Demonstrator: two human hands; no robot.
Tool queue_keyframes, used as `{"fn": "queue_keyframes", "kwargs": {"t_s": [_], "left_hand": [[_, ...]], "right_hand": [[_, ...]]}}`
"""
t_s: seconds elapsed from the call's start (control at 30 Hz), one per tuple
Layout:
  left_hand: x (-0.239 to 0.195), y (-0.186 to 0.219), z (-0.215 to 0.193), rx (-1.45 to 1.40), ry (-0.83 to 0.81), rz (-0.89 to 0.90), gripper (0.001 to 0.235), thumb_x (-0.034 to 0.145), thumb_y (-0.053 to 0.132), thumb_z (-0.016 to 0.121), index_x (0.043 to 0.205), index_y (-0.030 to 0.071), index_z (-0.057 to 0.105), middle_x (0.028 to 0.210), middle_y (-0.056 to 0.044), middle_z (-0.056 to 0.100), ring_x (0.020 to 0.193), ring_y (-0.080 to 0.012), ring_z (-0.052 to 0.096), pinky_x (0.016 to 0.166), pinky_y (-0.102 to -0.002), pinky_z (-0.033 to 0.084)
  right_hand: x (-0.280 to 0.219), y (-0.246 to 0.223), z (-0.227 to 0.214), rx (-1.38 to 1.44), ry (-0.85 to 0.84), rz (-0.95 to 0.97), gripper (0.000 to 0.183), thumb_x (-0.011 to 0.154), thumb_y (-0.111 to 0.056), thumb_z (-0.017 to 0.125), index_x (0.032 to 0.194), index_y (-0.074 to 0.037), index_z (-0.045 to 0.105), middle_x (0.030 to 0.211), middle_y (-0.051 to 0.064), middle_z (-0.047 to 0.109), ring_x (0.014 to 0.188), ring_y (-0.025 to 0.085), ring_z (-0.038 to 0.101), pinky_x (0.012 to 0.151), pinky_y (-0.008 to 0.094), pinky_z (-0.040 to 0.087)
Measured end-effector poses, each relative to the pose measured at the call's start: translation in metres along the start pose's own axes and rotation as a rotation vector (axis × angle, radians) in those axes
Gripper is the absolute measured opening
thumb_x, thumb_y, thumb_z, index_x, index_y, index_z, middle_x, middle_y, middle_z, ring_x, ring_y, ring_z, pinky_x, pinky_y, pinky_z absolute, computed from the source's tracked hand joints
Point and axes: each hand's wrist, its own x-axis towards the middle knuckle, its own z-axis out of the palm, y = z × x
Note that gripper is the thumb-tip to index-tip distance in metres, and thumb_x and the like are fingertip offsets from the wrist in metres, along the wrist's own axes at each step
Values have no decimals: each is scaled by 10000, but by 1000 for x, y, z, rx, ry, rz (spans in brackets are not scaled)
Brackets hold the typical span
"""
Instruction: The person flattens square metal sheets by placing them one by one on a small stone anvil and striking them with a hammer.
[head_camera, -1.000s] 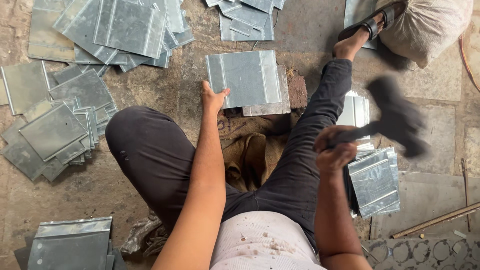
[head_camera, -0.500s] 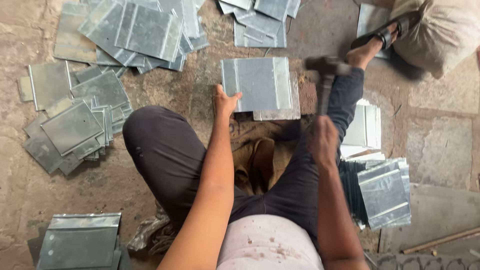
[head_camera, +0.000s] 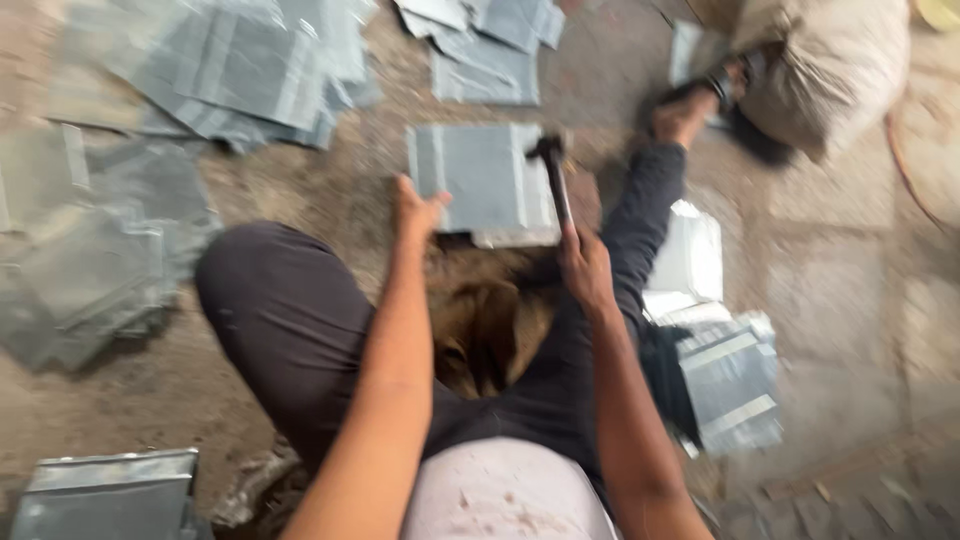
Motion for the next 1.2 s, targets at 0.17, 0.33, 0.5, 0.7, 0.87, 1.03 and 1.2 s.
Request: {"fn": "queue_keyframes", "kwargs": {"t_s": [0.17,0.33,0.5,0.7,0.87,1.03,1.2], "left_hand": [[8,11,-18,93,-68,-201,777,721,322,932,1270,-8,492,1235,-272,647,1132,-409,638,942,-475,517],[-1,23,-24,84,-106,-230,711,729,334,916,1218,-7,528,1141,-240,715,1042,-387,701,899,-457,549],[-6,27,-34,92,-95,-287,688,723,349,884,1213,15,535,1128,-222,730,1023,-362,726,891,-452,566],[-6,18,-34,228,57,-340,530,962,484,654,1228,46,520,1146,-237,695,1053,-441,661,887,-544,514],[-5,4,-44,336,207,-498,404,1080,477,441,1190,106,557,1165,-181,726,1080,-423,674,892,-566,514],[-16,23,-54,251,405,-594,371,1036,432,441,1221,136,567,1148,-173,712,1025,-424,676,831,-578,509],[-28,67,-87,204,499,-619,362,1056,453,434,1155,151,608,1084,-130,749,1000,-395,698,815,-553,531]], "right_hand": [[1,-32,-8,241,162,-179,464,1138,-361,420,885,-9,588,706,91,538,632,192,509,585,360,431],[4,43,34,10,115,-93,473,1127,-410,431,903,-34,608,679,75,567,594,154,521,555,342,430],[9,94,35,210,-32,244,486,1102,-461,456,857,-76,623,639,22,584,531,115,548,486,315,440],[-35,134,42,772,-318,760,505,1034,-597,404,827,-140,468,555,-29,346,399,99,307,359,275,263],[-34,156,67,285,-131,521,517,1028,-602,427,1088,-90,470,715,122,598,555,253,569,493,395,459],[-29,139,75,-41,67,45,526,1008,-370,669,1334,-12,464,1073,294,677,920,451,680,806,518,545],[-34,111,58,-104,150,-242,430,904,-102,760,1319,-46,663,1104,206,654,961,336,679,773,405,573]]}}
